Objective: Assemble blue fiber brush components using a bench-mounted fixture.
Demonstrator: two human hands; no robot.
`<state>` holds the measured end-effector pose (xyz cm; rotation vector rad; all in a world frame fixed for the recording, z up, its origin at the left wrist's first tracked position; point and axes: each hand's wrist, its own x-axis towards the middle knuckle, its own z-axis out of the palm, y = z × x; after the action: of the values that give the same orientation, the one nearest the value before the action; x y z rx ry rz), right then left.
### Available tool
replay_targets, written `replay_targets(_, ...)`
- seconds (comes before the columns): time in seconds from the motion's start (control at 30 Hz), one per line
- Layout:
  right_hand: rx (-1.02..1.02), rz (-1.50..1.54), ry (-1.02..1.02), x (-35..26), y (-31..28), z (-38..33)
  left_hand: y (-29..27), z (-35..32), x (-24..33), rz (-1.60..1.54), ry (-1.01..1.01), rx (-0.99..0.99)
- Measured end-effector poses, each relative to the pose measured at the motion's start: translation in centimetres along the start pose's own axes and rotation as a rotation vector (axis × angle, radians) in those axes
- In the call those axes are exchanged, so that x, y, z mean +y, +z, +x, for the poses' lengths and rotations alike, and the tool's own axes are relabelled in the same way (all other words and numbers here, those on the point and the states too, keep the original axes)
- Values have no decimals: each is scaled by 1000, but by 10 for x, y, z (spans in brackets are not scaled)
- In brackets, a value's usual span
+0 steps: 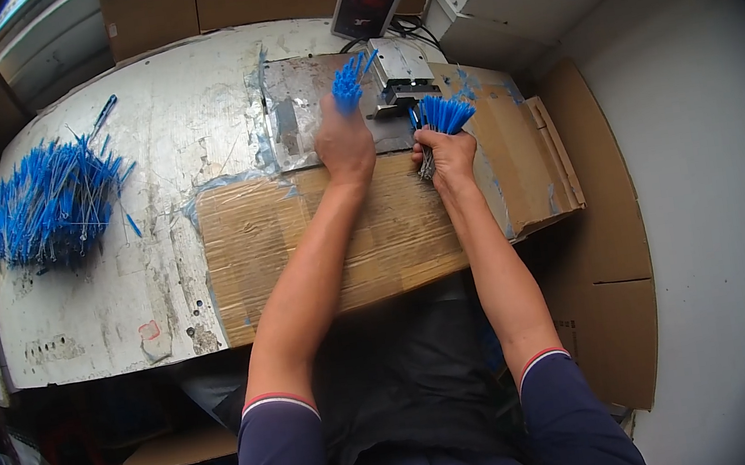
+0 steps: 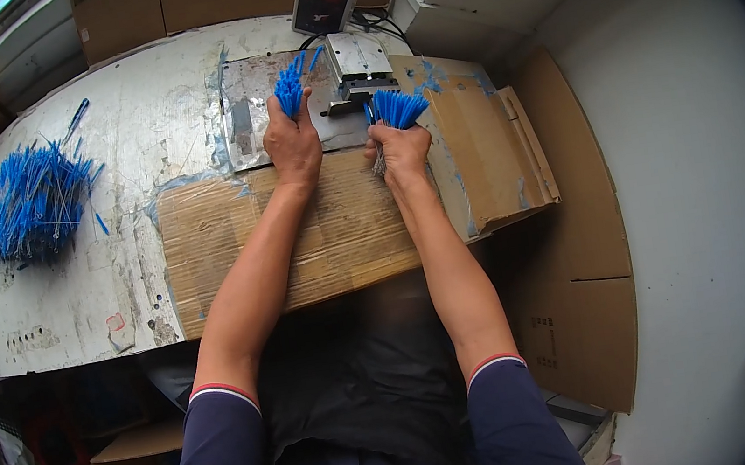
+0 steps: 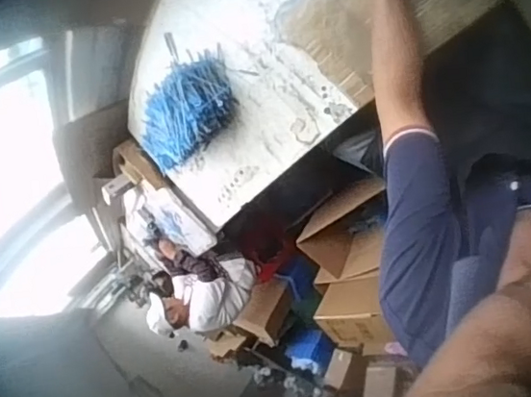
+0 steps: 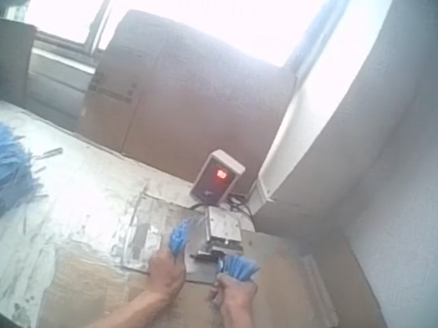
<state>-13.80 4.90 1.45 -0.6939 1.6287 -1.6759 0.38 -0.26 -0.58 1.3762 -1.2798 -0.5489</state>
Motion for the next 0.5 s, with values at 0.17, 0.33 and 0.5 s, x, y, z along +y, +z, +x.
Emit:
replay_targets(0.17, 21, 4, 9, 2, 8, -3, 3, 3, -10, -70, 60, 38)
replay_targets(0.33, 42, 22, 0, 3, 8, -4, 3, 2, -12, -36, 95, 32)
replay_targets(0.5, 43, 21, -8, 5, 7, 0, 2, 2, -6, -129, 112, 44)
